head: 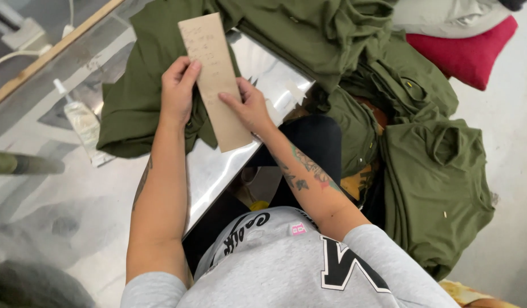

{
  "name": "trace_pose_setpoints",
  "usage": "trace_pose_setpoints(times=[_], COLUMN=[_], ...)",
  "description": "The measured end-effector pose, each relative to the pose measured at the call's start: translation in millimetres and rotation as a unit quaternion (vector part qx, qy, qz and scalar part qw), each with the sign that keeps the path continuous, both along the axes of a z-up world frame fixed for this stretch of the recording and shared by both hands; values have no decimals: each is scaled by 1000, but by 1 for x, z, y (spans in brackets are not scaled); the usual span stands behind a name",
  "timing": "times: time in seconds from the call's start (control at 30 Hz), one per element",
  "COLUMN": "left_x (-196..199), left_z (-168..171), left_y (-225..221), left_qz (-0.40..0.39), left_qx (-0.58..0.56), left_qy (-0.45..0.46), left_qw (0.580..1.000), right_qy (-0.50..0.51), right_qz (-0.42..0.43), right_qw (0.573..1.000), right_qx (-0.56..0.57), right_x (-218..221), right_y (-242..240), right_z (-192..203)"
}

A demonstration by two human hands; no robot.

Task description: Trimming loose threads and applying sealant to garment seams in a factory quality control setting.

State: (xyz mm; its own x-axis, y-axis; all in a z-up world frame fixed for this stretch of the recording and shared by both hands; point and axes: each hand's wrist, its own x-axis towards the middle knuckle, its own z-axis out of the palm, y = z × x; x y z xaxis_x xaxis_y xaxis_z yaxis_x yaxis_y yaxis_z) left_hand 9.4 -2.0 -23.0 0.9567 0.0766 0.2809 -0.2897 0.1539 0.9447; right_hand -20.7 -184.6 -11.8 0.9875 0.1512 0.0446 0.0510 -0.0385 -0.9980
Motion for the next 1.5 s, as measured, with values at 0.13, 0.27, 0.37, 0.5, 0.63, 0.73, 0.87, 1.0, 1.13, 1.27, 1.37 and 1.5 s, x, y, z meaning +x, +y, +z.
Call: trace_pose_setpoints(times=[0.13,0.27,0.37,0.5,0.63,0.73,0.87,1.0,1.13,1.27,1.37,1.5], left_x=[2,1,0,1,-8,-17,-21,-26,-25,-25,-25,-28], left_z=[-4,-10,-11,-20,-6,12,21,28,33,32,31,36], left_y=[1,-2,2,2,-2,-9,-13,-15,-19,-19,-19,-21], left_qz=[7,15,24,6,19,18,14,15,14,19,20,17], left_qx=[31,102,224,259,311,315,288,297,292,297,291,293], left_qy=[-3,10,-5,-58,-68,-38,-24,-25,-5,-3,-1,3], left_qw=[999,995,974,964,948,948,957,954,956,955,957,956], right_qy=[-54,-80,-102,-83,-99,-77,-72,-89,-31,-28,-45,-35], right_qz=[3,-5,-5,-22,-24,-10,-12,-11,0,0,-5,-1], right_qw=[998,994,992,994,991,995,995,993,997,997,996,997], right_qx=[-15,-73,-77,-70,-82,-65,-66,-79,-66,-73,-72,-69], right_x=[7,10,12,12,5,0,1,0,-4,-4,-1,-2], right_y=[-2,-2,-1,0,-3,-5,-3,-2,-6,-6,-4,-5], right_z=[-13,-24,-27,-30,-11,2,2,1,15,15,8,10])
